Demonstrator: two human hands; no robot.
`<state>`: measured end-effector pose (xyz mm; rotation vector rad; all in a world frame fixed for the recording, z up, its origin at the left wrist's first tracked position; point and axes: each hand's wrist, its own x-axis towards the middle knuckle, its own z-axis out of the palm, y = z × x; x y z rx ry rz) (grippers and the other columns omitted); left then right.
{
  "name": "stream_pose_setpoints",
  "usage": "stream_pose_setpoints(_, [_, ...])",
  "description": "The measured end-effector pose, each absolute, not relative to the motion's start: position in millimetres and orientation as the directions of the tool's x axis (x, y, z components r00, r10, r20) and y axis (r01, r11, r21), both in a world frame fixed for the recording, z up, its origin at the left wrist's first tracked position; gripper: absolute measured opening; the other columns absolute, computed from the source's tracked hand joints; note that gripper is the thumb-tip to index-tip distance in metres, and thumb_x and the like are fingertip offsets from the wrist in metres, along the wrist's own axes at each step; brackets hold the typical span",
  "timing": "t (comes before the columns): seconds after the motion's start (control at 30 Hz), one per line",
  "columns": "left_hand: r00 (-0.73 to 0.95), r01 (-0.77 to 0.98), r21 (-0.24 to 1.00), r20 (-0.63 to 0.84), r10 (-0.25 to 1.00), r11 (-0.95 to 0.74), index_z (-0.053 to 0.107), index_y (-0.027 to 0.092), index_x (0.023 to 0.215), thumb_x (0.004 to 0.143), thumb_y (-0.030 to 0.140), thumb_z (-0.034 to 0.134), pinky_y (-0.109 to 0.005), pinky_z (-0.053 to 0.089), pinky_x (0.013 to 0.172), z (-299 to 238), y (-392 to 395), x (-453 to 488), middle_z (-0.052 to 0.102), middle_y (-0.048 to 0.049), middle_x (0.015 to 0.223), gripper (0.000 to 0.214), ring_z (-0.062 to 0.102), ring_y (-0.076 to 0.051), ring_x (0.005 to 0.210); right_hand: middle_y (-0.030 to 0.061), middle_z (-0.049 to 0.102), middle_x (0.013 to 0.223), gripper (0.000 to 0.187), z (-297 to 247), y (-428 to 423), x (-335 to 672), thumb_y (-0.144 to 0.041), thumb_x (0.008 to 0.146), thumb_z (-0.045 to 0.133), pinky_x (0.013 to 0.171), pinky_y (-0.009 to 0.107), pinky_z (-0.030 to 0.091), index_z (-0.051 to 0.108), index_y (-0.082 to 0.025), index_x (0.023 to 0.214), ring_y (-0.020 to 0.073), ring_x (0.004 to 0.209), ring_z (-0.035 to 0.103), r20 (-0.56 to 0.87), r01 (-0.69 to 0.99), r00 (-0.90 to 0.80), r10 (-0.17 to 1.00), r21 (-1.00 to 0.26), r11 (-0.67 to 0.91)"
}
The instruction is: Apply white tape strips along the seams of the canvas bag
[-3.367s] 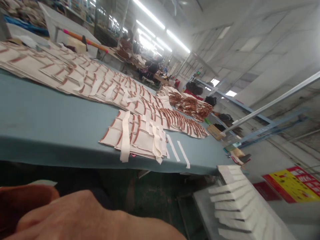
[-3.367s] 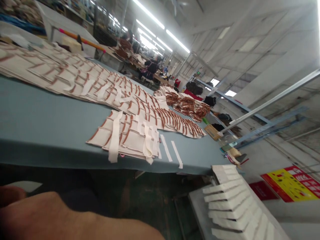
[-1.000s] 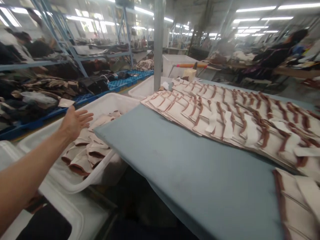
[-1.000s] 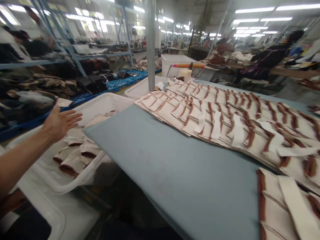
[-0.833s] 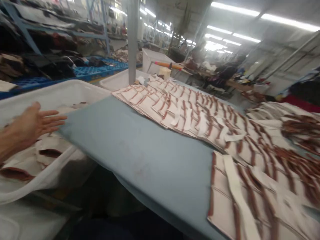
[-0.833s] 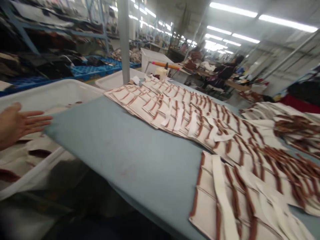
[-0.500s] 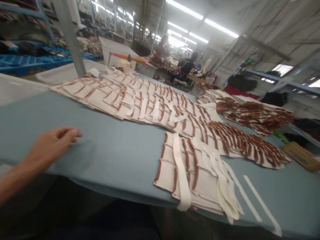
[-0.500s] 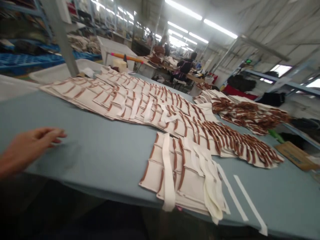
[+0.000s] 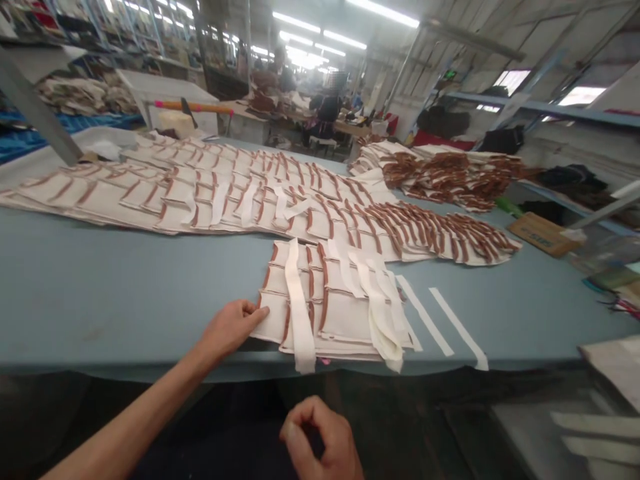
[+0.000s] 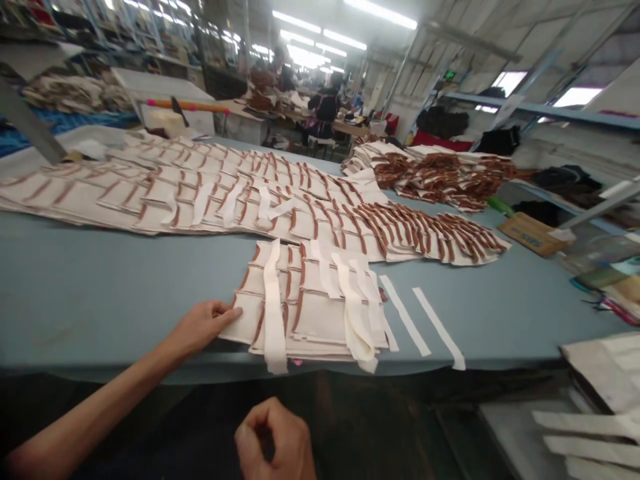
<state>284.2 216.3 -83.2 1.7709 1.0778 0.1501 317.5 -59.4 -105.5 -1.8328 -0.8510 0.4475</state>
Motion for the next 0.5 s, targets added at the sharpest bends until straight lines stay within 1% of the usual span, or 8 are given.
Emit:
stream_pose_setpoints(0.07, [0.588,0.581,0.812,-0.379,0.715,-0.048,0.068,0.017,0.081,0.107,0.042,0.077,-0.029,0.055,0.066,-81,216,289,0.064,0.0050,0.071,0.038,0.062,-0.015,0.063,0.0006,0.075,0.075,0.024,-95,-57,340,-0.031,0.104,0.064,0.071,0.024,0.057,0.072,-0.023,0.083,0.0165,0.070,0.070,0.157,0.393,0.689,0.707,-0.901,-0.182])
stream_pose_setpoints(0.17, [0.561,0.542,0.840,-0.381,0.735,0.022,0.071,0.016,0.094,0.112,0.044,0.071,-0.029,0.058,0.066,-72,222,287,0.071,0.0016,0.084,0.033,0.067,-0.015,0.069,0.0009,0.075,0.076,0.022,-86,-53,372,-0.031,0.106,0.062,0.070,0.024,0.058,0.071,-0.023,0.087,0.0168,0.070,0.071,0.250,0.466,0.720,0.648,-0.866,-0.183])
stream_pose_setpoints(0.2, [0.539,0.535,0.844,-0.382,0.751,0.045,0.072,0.016,0.097,0.112,0.045,0.070,-0.029,0.058,0.066,-69,225,284,0.071,0.0009,0.086,0.032,0.067,-0.015,0.070,0.0022,0.077,0.080,0.021,-87,-51,381,-0.032,0.106,0.062,0.070,0.025,0.058,0.071,-0.023,0.091,0.0172,0.071,0.072,0.283,0.485,0.740,0.610,-0.852,-0.194])
stream_pose_setpoints(0.3, [0.451,0.548,0.828,-0.412,0.792,0.120,0.070,0.016,0.098,0.113,0.045,0.069,-0.029,0.058,0.064,-65,236,264,0.070,0.0013,0.084,0.033,0.066,-0.015,0.067,0.0102,0.083,0.109,0.015,-98,-46,397,-0.031,0.106,0.060,0.078,0.031,0.063,0.071,-0.022,0.106,0.0208,0.085,0.078,0.379,0.555,0.769,0.515,-0.796,-0.243])
stream_pose_setpoints(0.37, [0.405,0.565,0.809,-0.445,0.799,0.164,0.070,0.016,0.097,0.113,0.045,0.068,-0.028,0.058,0.062,-66,240,245,0.070,0.0016,0.083,0.033,0.066,-0.015,0.066,0.0137,0.081,0.123,0.013,-110,-42,397,-0.027,0.103,0.062,0.089,0.037,0.065,0.069,-0.022,0.112,0.0256,0.102,0.079,0.436,0.634,0.725,0.533,-0.725,-0.269])
stream_pose_setpoints(0.4, [0.389,0.570,0.802,-0.454,0.801,0.178,0.070,0.016,0.097,0.114,0.045,0.068,-0.028,0.058,0.062,-68,240,235,0.070,0.0017,0.083,0.033,0.067,-0.015,0.067,0.0142,0.081,0.126,0.014,-116,-40,393,-0.024,0.101,0.064,0.095,0.041,0.065,0.069,-0.023,0.115,0.0281,0.110,0.078,0.460,0.679,0.688,0.562,-0.681,-0.274])
stream_pose_setpoints(0.43, [0.378,0.572,0.799,-0.457,0.805,0.186,0.070,0.016,0.096,0.114,0.044,0.068,-0.028,0.058,0.062,-70,240,224,0.069,0.0019,0.082,0.033,0.067,-0.015,0.067,0.0142,0.080,0.128,0.018,-121,-38,389,-0.022,0.100,0.066,0.099,0.043,0.064,0.068,-0.023,0.117,0.0300,0.117,0.077,0.479,0.719,0.650,0.590,-0.639,-0.274])
stream_pose_setpoints(0.5, [0.363,0.572,0.798,-0.454,0.814,0.190,0.070,0.016,0.095,0.114,0.043,0.068,-0.028,0.058,0.062,-74,240,204,0.068,0.0027,0.080,0.033,0.066,-0.015,0.066,0.0144,0.079,0.131,0.028,-128,-34,377,-0.017,0.096,0.069,0.102,0.045,0.063,0.066,-0.023,0.123,0.0319,0.122,0.074,0.500,0.773,0.594,0.630,-0.572,-0.276])
